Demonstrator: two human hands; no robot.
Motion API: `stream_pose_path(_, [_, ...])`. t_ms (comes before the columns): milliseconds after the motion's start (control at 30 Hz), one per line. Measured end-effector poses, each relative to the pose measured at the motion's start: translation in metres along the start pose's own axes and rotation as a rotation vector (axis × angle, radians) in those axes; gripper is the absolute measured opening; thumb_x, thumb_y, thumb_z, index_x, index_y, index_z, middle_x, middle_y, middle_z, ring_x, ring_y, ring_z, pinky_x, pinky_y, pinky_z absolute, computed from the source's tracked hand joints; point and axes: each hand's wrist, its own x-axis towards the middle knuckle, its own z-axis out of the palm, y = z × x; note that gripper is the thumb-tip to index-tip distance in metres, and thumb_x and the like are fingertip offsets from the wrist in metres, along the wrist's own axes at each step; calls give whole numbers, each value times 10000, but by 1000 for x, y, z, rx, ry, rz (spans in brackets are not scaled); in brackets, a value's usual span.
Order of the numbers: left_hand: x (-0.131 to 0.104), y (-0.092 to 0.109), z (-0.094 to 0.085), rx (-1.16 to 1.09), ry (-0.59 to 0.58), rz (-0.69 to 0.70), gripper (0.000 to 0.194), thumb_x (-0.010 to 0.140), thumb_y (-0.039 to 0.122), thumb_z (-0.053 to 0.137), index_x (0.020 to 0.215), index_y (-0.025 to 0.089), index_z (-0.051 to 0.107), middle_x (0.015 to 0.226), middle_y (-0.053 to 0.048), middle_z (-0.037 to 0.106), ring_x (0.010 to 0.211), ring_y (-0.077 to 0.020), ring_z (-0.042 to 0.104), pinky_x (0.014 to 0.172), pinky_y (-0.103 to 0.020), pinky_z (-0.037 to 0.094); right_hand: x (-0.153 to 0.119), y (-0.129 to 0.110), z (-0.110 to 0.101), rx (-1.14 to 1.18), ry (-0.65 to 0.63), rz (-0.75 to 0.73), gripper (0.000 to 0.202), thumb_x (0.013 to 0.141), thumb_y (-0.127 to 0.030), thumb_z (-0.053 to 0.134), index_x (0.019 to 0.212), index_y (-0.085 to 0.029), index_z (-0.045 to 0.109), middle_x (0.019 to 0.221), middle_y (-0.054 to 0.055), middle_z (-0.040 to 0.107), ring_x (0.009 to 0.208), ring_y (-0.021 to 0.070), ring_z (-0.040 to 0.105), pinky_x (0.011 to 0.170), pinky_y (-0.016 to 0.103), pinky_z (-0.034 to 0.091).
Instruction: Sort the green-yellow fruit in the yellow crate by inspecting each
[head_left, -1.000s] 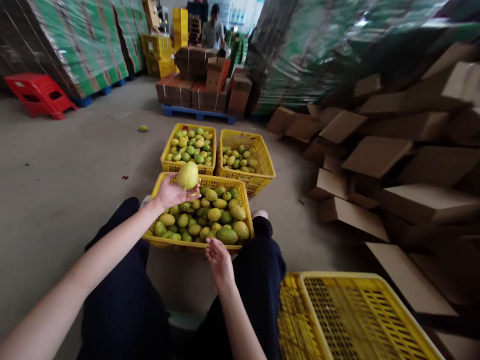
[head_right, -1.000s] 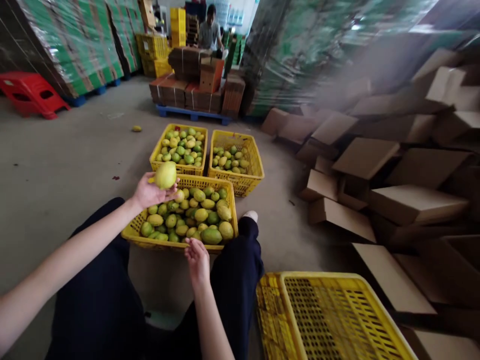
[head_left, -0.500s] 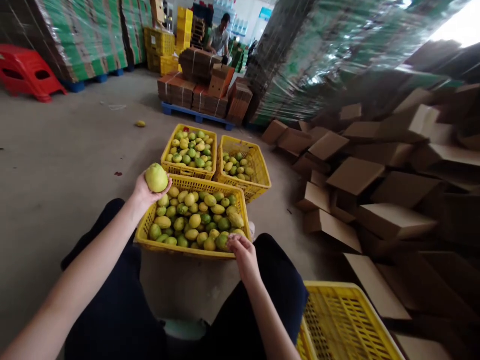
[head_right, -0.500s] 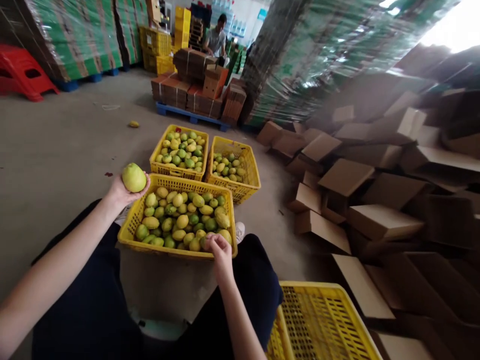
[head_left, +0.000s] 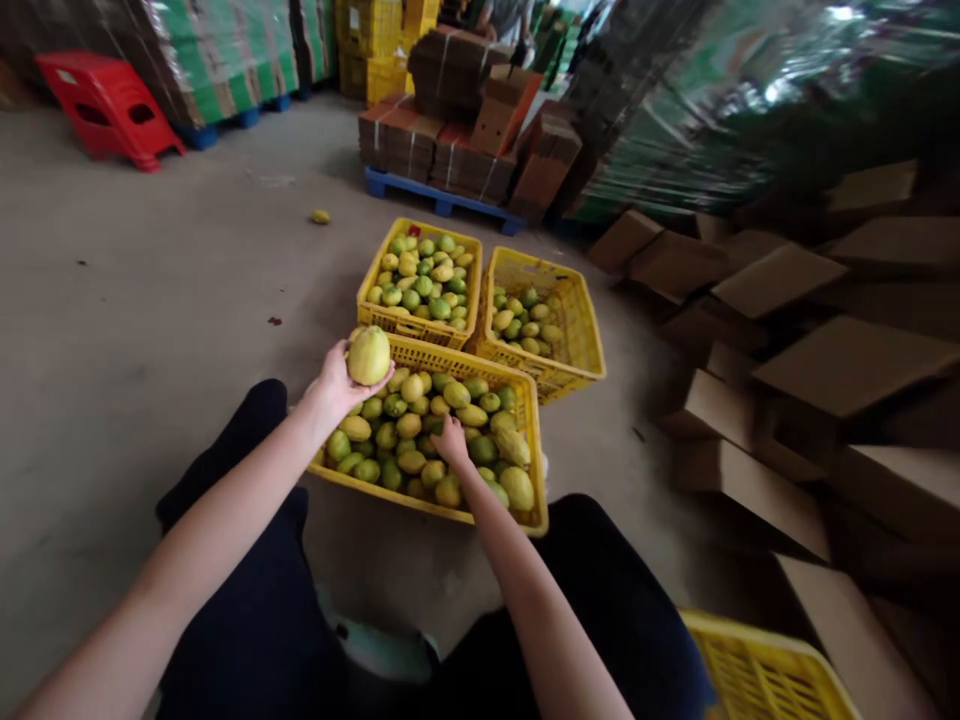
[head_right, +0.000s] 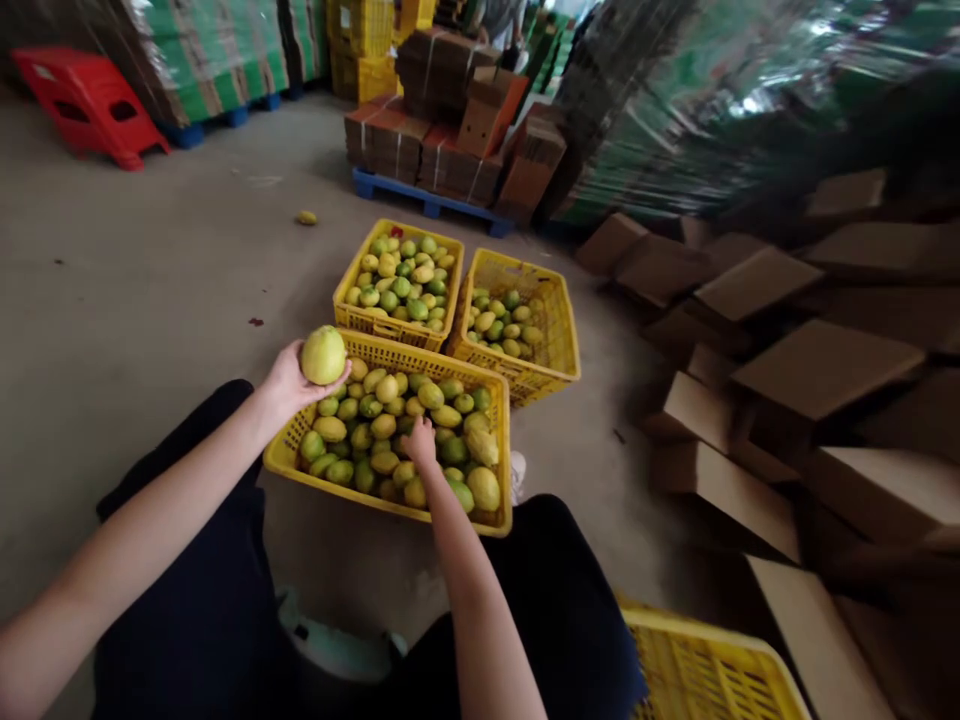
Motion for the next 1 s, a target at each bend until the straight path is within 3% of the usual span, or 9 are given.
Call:
stream_pose_path(100, [2, -6, -6, 29, -16, 2, 240, 933, 339, 447, 1052, 221, 618, 959, -82, 704, 884, -224, 700, 705, -344, 630, 2, 3, 14, -207, -41, 45, 559, 694, 12, 623, 1232, -142, 616, 1458, 231, 482, 1363, 404, 400, 1071, 494, 355])
stream_pose_path(200, [2, -17, -12, 92, -53, -30, 263, 899, 347, 488, 1069, 202, 627, 954, -110, 712, 933, -257, 700, 711, -369, 635, 2, 6, 19, -313, -51, 51, 582, 692, 58, 587, 1233, -154, 620, 1511, 233, 428, 1395, 409, 365, 1088, 520, 319])
stream_pose_path(333, [3, -35, -18, 177, -97, -69, 258, 853, 319, 536, 1057, 186, 621, 993, -127, 723, 970, -275, 705, 754, -404, 643, 7, 1, 11, -274, -41, 53, 517, 640, 92, 600, 1091, -155, 656, 1357, 204, 565, 1331, 391, 435, 1054, 483, 344])
stream_pose_path(433, [1, -43, -16, 215, -124, -50, 210, 812, 237, 574, 1014, 199, 616, 1032, -106, 724, 991, -253, 705, 816, -414, 637, 12, -16, -7, -131, -29, 47, 403, 619, 65, 645, 943, -173, 635, 1094, 120, 670, 1177, 330, 545, 959, 408, 412])
stream_pose_path(533, [-5, -47, -6, 265, -227, -40, 220, 809, 206, 581, 1020, 179, 638, 1010, -103, 727, 956, -239, 714, 795, -376, 639, 10, -43, -37, 86, -3, 39, 266, 707, -69, 687, 914, -200, 582, 910, 39, 667, 964, 242, 618, 799, 337, 467])
stream_pose_path(667, [-13, -56, 6, 346, -347, -48, 309, 883, 369, 552, 1068, 147, 659, 836, -104, 720, 697, -209, 706, 553, -278, 593, -15, -80, -95, 393, -32, -4, 244, 857, -377, 631, 1036, -227, 561, 895, 6, 685, 727, 165, 637, 632, 301, 496])
stream_pose_path(800, [-14, -73, 7, 438, -378, -38, 465, 917, 506, 465, 1063, 116, 670, 691, -93, 685, 403, -128, 530, 325, -216, 376, -57, -99, -139, 856, -235, -1, 447, 752, -586, 730, 942, -190, 648, 772, 37, 698, 571, 164, 602, 490, 268, 448])
stream_pose_path(900, [-16, -86, 8, 407, -454, -33, 482, 910, 522, 451, 1039, 116, 676, 689, -97, 687, 385, -124, 507, 315, -224, 337, -79, -101, -142, 992, -236, 32, 492, 724, -646, 755, 865, -181, 684, 712, 44, 690, 501, 146, 553, 411, 245, 362])
stream_pose_path(1000, [-19, -95, 12, 245, -481, 13, 407, 901, 461, 458, 1014, 136, 677, 745, -94, 697, 548, -169, 625, 440, -256, 490, -85, -102, -129, 1095, -159, 77, 472, 727, -661, 748, 816, -203, 675, 698, 24, 683, 498, 139, 527, 398, 238, 312])
